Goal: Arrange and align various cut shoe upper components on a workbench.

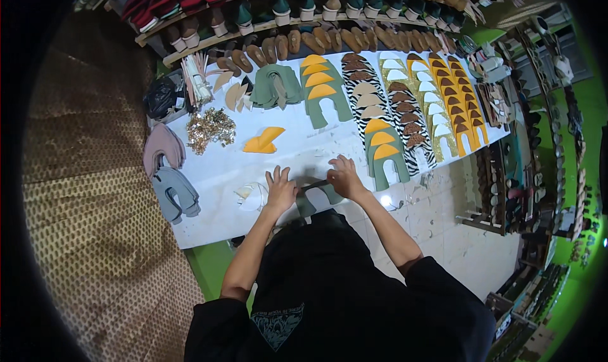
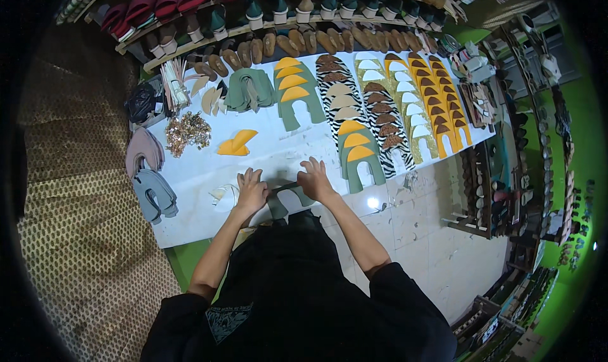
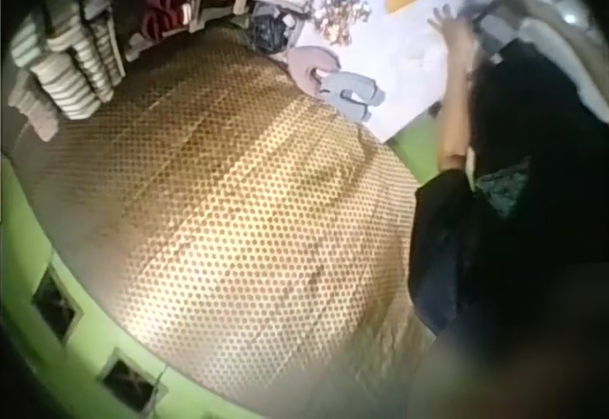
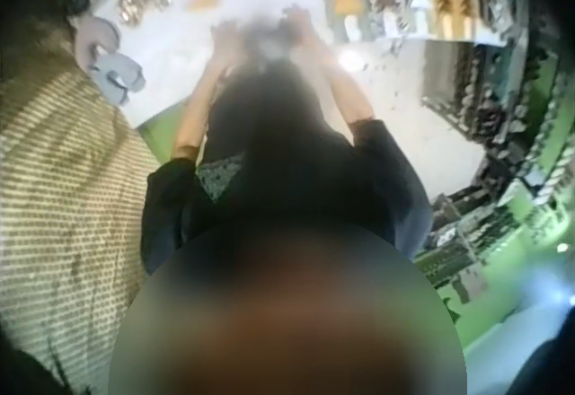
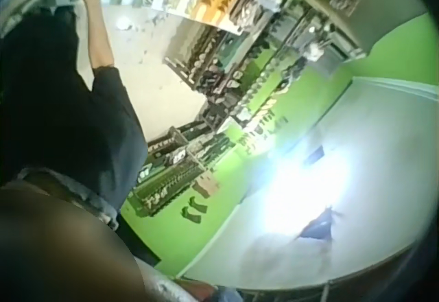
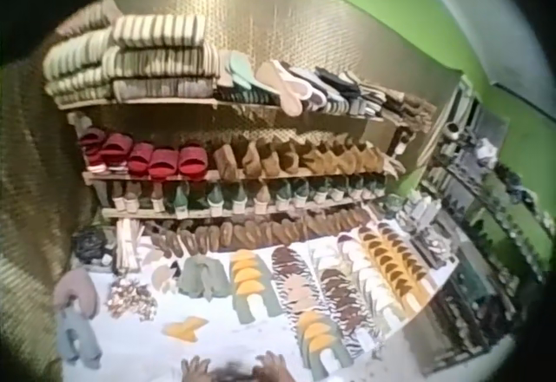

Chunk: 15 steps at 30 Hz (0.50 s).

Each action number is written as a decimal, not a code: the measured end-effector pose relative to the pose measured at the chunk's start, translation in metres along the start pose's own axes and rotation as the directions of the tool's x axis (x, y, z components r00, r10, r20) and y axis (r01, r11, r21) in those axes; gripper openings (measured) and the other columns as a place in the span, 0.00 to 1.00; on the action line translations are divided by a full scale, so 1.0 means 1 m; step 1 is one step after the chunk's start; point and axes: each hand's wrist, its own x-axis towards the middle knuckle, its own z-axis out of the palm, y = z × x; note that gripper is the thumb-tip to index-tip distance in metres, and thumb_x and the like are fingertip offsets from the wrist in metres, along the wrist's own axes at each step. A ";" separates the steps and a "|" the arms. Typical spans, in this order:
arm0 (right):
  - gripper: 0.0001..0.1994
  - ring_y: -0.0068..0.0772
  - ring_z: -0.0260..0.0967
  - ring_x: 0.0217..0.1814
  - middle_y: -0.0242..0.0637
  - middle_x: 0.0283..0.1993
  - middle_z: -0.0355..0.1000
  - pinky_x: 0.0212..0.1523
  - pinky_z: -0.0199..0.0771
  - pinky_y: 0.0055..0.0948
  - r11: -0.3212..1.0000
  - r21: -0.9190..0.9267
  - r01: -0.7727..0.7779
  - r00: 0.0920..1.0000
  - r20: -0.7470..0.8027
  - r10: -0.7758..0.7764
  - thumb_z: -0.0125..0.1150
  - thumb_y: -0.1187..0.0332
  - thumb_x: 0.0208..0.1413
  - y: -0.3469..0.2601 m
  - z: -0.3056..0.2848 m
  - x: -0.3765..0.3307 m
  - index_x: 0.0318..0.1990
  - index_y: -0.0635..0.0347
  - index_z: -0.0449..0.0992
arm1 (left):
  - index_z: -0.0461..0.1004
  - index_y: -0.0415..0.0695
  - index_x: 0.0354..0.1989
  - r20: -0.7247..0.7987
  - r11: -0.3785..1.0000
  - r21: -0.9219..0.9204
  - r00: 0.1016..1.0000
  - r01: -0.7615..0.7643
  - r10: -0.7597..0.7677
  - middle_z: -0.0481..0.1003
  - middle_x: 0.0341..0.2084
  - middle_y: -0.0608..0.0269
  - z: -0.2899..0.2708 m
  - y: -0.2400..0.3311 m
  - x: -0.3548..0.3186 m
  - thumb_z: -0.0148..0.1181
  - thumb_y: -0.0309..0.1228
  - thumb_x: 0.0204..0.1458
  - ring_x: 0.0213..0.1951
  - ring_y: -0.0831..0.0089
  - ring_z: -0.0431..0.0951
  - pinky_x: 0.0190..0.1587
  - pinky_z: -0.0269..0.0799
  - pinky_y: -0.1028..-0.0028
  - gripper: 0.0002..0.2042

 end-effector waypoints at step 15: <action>0.05 0.60 0.46 0.73 0.47 0.65 0.59 0.68 0.47 0.69 0.999 -0.036 -0.006 1.000 -0.009 0.005 0.63 0.68 0.52 0.041 0.018 0.034 0.36 0.55 0.81 | 0.76 0.43 0.28 -0.220 0.999 0.042 0.976 0.001 0.008 0.58 0.62 0.46 0.021 -0.003 0.045 0.63 0.30 0.46 0.67 0.39 0.52 0.62 0.48 0.31 0.05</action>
